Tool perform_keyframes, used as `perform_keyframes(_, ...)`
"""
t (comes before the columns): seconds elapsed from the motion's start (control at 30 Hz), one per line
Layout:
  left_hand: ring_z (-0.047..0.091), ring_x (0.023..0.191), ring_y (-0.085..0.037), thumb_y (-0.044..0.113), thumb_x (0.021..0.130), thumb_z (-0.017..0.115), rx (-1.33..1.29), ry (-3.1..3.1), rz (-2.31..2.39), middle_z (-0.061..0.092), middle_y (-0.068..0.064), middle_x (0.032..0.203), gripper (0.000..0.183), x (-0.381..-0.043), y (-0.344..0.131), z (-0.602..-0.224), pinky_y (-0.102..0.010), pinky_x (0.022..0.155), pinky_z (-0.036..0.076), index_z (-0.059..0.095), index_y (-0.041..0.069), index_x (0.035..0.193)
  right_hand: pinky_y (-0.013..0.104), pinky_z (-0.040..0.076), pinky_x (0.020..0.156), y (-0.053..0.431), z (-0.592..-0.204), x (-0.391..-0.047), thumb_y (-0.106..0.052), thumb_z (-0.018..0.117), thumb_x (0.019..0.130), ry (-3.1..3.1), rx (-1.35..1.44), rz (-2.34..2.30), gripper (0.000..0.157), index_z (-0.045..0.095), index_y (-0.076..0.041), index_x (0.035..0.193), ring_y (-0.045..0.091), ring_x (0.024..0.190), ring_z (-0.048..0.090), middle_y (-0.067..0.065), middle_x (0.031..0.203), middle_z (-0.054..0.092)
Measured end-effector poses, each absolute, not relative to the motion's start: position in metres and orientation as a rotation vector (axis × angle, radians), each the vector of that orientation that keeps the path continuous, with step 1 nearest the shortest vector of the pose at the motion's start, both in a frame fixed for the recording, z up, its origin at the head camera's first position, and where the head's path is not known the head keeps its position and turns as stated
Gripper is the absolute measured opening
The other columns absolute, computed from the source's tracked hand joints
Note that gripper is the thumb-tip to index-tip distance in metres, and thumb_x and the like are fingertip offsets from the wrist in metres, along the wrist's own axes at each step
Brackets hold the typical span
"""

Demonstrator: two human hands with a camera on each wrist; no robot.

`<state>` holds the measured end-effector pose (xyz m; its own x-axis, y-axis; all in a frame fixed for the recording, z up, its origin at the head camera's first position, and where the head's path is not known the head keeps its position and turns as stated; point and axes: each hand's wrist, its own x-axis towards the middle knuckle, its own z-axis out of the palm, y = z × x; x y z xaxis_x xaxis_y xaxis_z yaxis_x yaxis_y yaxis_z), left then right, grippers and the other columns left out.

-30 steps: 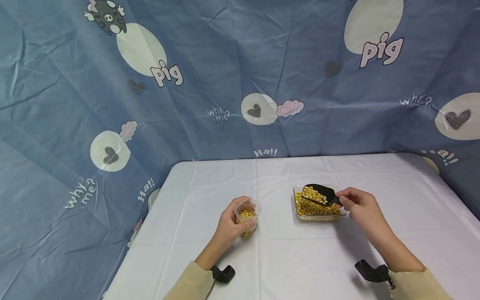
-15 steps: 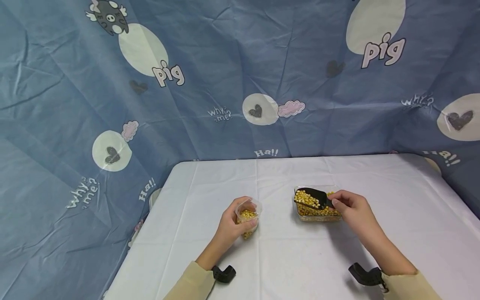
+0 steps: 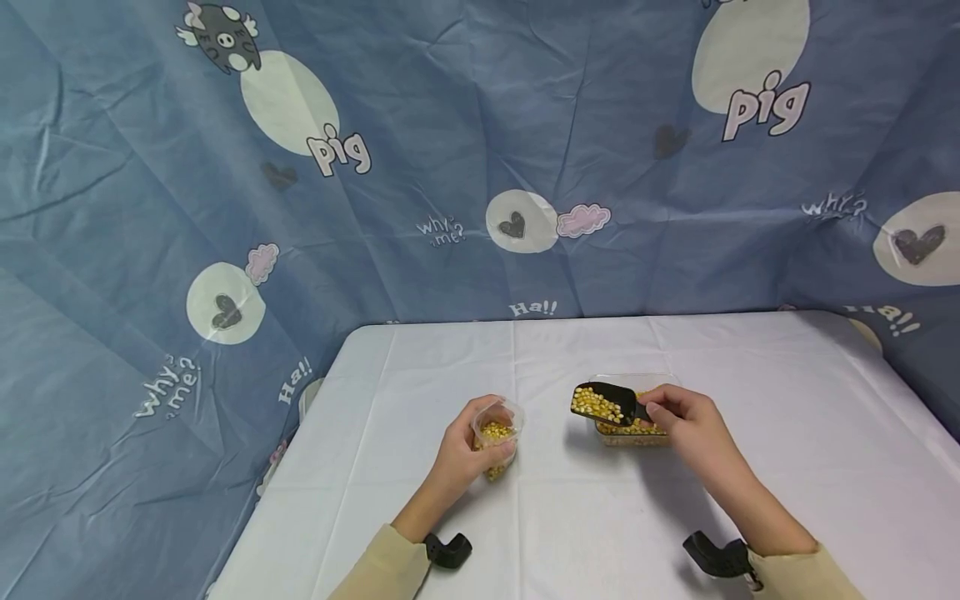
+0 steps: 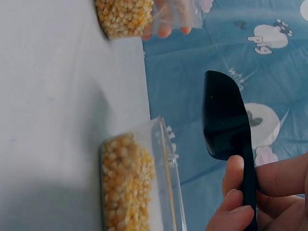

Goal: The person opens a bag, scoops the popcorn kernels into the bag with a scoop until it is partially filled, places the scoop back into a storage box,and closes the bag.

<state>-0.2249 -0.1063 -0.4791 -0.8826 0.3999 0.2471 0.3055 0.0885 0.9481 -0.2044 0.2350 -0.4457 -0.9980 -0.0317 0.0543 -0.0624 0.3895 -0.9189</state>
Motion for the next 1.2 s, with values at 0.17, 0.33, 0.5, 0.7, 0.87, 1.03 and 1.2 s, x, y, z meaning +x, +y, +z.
perform_keyframes(0.17, 0.056, 0.123, -0.037, 0.009, 0.089, 0.078, 0.711, 2.27, 1.937, 0.061, -0.023, 0.127, 0.065, -0.225, -0.105, -0.479, -0.049, 0.105, 0.041, 0.045, 0.0, 0.144, 0.033, 0.041, 0.052, 0.225, -0.441, -0.205, -0.013, 0.054, 0.105, -2.605, 0.109, 1.752, 0.024, 0.065, 0.003, 0.118, 0.017, 0.062, 0.051, 0.015, 0.091, 0.064)
perform_keyframes(0.33, 0.058, 0.121, -0.023, 0.015, 0.087, 0.081, 0.701, 2.335, 1.931, 0.065, -0.009, 0.125, 0.068, -0.235, -0.105, -0.502, -0.039, 0.104, 0.042, 0.048, 0.014, 0.146, 0.031, 0.04, 0.051, 0.214, -0.439, -0.206, -0.012, 0.055, 0.105, -2.586, 0.152, 1.794, 0.022, 0.065, 0.003, 0.116, 0.015, 0.06, 0.047, 0.016, 0.085, 0.059)
perform_keyframes(0.5, 0.059, 0.118, -0.019, 0.019, 0.086, 0.083, 0.719, 2.378, 1.923, 0.066, -0.004, 0.123, 0.069, -0.239, -0.105, -0.512, -0.034, 0.103, 0.042, 0.048, 0.026, 0.146, 0.031, 0.041, 0.051, 0.204, -0.434, -0.207, -0.011, 0.055, 0.104, -2.583, 0.174, 1.82, 0.02, 0.066, 0.002, 0.116, 0.014, 0.063, 0.05, 0.008, 0.077, 0.051)
perform_keyframes(0.7, 0.059, 0.12, -0.02, 0.02, 0.086, 0.082, 0.744, 2.36, 1.928, 0.064, -0.011, 0.125, 0.07, -0.239, -0.105, -0.513, -0.036, 0.103, 0.043, 0.047, 0.028, 0.146, 0.029, 0.048, 0.058, 0.193, -0.431, -0.21, -0.008, 0.056, 0.103, -2.595, 0.243, 1.768, 0.017, 0.069, -0.001, 0.111, 0.016, 0.075, 0.06, 0.012, 0.092, 0.062)
perform_keyframes(0.87, 0.059, 0.12, -0.019, 0.018, 0.087, 0.082, 0.761, 2.339, 1.94, 0.063, -0.016, 0.127, 0.07, -0.24, -0.106, -0.513, -0.035, 0.103, 0.043, 0.047, 0.031, 0.146, 0.031, 0.055, 0.067, 0.183, -0.426, -0.21, -0.004, 0.056, 0.102, -2.556, 0.299, 1.83, 0.016, 0.069, 0.001, 0.108, 0.019, 0.084, 0.068, 0.016, 0.1, 0.063)
perform_keyframes(1.03, 0.059, 0.12, -0.02, 0.018, 0.087, 0.081, 0.776, 2.337, 1.939, 0.064, -0.009, 0.126, 0.069, -0.241, -0.106, -0.514, -0.035, 0.103, 0.044, 0.047, 0.026, 0.147, 0.033, 0.057, 0.07, 0.174, -0.424, -0.211, 0.0, 0.056, 0.101, -2.535, 0.34, 1.841, 0.014, 0.069, 0.003, 0.106, 0.021, 0.085, 0.07, 0.018, 0.103, 0.064)
perform_keyframes(1.2, 0.059, 0.119, -0.023, 0.018, 0.087, 0.081, 0.765, 2.334, 1.945, 0.063, -0.002, 0.125, 0.069, -0.241, -0.105, -0.515, -0.037, 0.099, 0.046, 0.047, 0.017, 0.147, 0.028, 0.05, 0.06, 0.167, -0.424, -0.213, 0.001, 0.058, 0.099, -2.558, 0.393, 1.758, 0.013, 0.071, -0.001, 0.102, 0.02, 0.079, 0.068, 0.012, 0.093, 0.068)
